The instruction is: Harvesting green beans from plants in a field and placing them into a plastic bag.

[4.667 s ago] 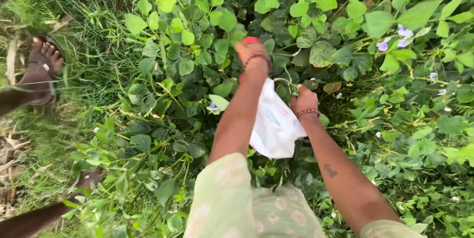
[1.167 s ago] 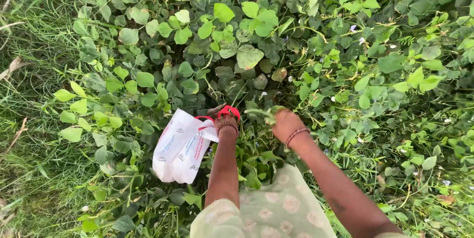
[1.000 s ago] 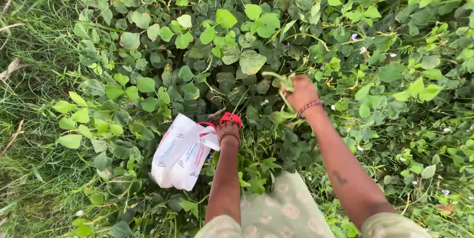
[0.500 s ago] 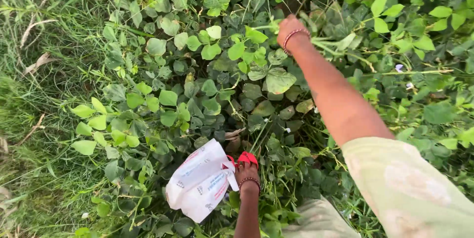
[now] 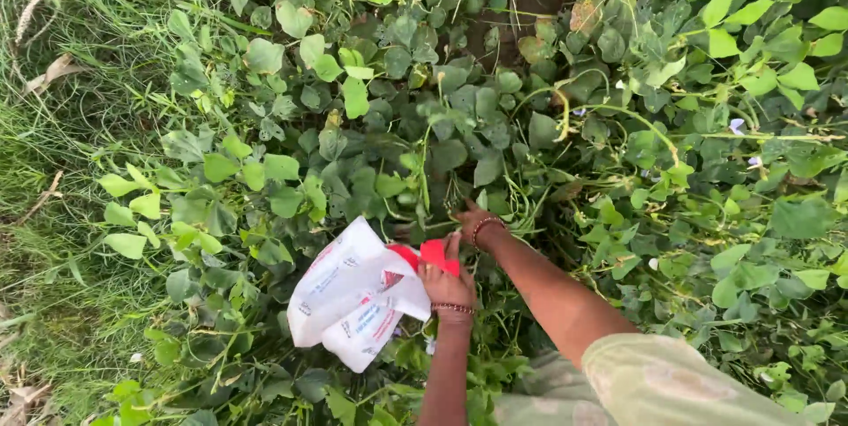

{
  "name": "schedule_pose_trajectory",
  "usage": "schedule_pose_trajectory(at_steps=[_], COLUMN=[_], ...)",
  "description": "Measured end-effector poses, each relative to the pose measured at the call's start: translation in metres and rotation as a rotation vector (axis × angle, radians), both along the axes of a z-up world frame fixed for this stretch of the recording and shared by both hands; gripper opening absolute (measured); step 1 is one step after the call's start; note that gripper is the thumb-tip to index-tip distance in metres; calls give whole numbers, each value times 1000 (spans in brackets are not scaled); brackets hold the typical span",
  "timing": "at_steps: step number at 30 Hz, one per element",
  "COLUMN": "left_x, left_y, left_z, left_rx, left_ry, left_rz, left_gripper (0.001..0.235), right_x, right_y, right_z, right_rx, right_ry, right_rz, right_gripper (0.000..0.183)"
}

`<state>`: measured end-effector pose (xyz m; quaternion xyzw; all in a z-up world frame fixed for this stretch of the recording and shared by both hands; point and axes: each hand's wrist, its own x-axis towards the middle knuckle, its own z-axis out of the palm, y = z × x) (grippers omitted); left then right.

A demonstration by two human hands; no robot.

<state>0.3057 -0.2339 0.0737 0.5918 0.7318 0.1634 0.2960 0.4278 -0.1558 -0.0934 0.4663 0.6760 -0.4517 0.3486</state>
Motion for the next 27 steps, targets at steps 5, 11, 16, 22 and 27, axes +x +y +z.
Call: schedule_pose_trajectory(at_steps=[5,11,16,22,27], left_x=[49,25,-43,-63,-54], left_y=[112,202,140,44,16], left_z=[3,-70,-113,-156,-166], left_rx=[-199,-744,-1027,-1017,-994], left_ry=[167,617,552,453,373], left_rz=[-459,-555,-330,-231,-217], left_gripper=[69,76,87,85,77], right_x=[20,22,36,76,123], right_y=[-86,-22,-5,-25,-8], right_z=[-110,36,85,75,165], right_rx=[442,-82,-53,294,589], right_ry=[147,-81,-16,215,386], right_rz=[-116,-262,-389,-662,-950], right_gripper=[52,56,63,40,31])
